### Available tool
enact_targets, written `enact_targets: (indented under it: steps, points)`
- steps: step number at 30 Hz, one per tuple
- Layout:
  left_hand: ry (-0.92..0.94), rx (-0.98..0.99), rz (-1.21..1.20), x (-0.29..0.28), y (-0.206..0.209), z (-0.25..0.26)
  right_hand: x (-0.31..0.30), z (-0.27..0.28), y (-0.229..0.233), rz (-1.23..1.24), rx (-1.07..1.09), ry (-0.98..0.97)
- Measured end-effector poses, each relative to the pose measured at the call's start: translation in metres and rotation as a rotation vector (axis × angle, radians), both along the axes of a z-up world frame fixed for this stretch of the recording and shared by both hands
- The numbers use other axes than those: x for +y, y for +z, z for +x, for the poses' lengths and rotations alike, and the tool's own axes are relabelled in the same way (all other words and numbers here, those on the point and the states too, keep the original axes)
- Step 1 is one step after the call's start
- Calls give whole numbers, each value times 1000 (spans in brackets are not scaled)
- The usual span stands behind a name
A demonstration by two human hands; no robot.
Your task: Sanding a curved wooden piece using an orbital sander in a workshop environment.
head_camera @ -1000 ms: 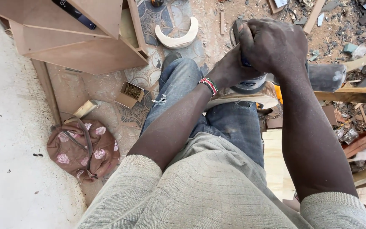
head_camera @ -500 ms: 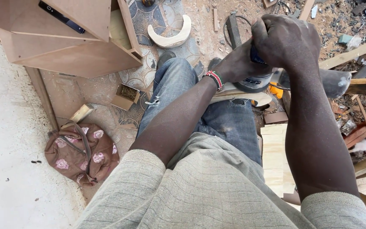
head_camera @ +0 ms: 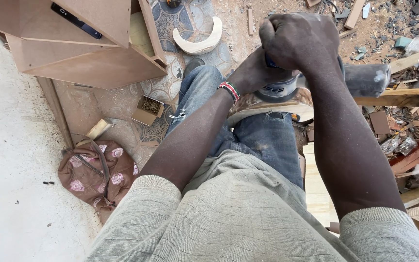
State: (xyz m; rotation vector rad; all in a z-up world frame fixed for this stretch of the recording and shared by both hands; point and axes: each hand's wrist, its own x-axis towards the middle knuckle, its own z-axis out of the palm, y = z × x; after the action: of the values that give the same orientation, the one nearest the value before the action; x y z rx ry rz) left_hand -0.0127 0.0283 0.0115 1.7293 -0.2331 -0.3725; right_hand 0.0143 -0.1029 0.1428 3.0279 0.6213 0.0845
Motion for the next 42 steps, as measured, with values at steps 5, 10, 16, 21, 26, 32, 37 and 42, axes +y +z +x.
enact_targets:
  steps: [5, 10, 16, 21, 26, 32, 37, 42]
  points:
    - [54, 12, -33, 15, -8, -13, 17, 0, -14, -66, -35, 27]
    - [98, -33, 23, 21, -12, -29, 30, -12, -12, -87, -43, 79]
    - [146, -83, 49, 24, -12, -49, 39, -30, -3, -84, -73, 174]
    - [129, -101, 28, 17, -3, -63, 38, -42, 0, -27, -8, 214]
    - [106, -111, 5, 1, 6, -77, 25, -56, 13, -53, -33, 187]
    - [86, -129, -28, -17, 16, -71, -1, -49, 19, -72, -71, 162]
    - [161, -157, 11, -22, 21, -54, -28, -45, 26, 39, -136, 187]
    - [81, -62, 109, -47, 21, -31, -69, -16, -2, -299, -8, -33]
